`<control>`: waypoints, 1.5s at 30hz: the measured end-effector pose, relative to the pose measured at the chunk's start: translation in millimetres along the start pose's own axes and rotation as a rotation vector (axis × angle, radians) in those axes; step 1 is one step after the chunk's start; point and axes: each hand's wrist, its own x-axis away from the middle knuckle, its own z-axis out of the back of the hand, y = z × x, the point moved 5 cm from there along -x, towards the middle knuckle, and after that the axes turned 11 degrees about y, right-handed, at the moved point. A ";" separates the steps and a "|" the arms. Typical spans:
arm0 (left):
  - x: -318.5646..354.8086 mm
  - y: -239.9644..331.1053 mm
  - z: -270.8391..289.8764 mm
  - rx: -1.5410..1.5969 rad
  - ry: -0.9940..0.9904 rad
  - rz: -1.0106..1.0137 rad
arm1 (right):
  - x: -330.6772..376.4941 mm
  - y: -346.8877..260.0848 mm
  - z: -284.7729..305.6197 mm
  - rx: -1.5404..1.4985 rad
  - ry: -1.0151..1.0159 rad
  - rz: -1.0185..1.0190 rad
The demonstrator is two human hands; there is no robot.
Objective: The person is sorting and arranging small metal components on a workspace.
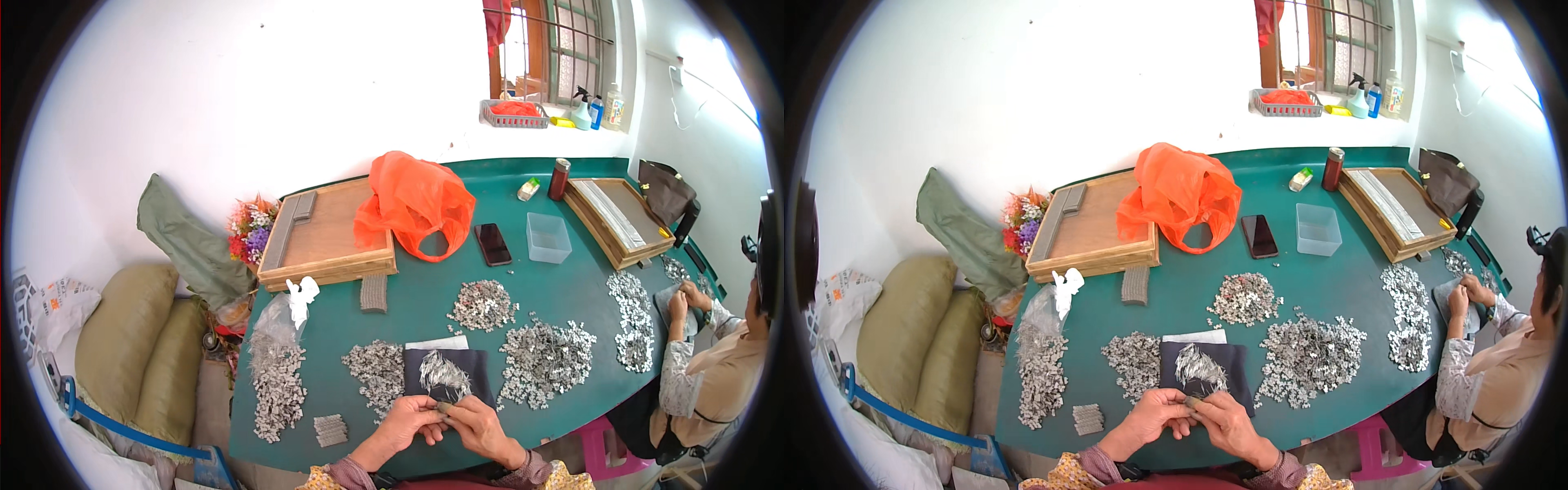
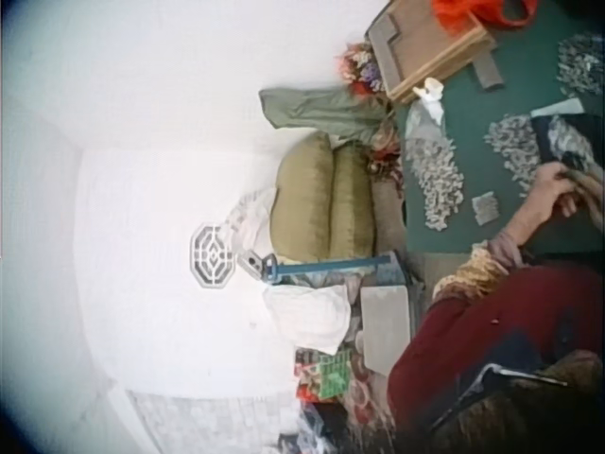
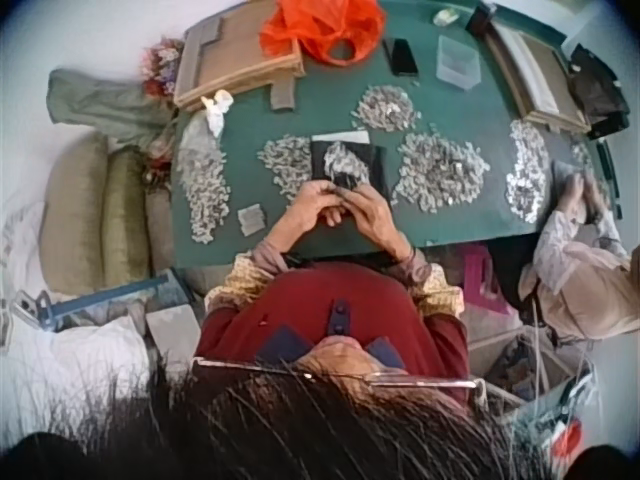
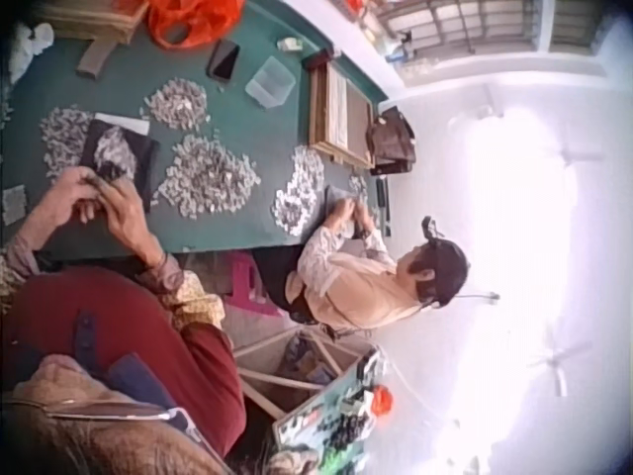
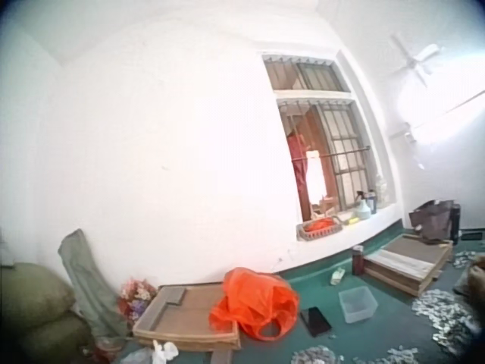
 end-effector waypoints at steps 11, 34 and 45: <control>12.4 27.5 -0.2 0.018 0.029 -0.161 | -15.6 -2.3 -4.7 -0.129 0.034 -0.152; 12.4 15.3 -13.4 -0.070 0.063 -0.202 | 2.9 -9.6 4.2 0.020 0.131 -0.014; -3.4 -7.7 -6.2 0.019 0.055 -0.119 | 40.8 24.7 40.7 0.390 0.179 -0.115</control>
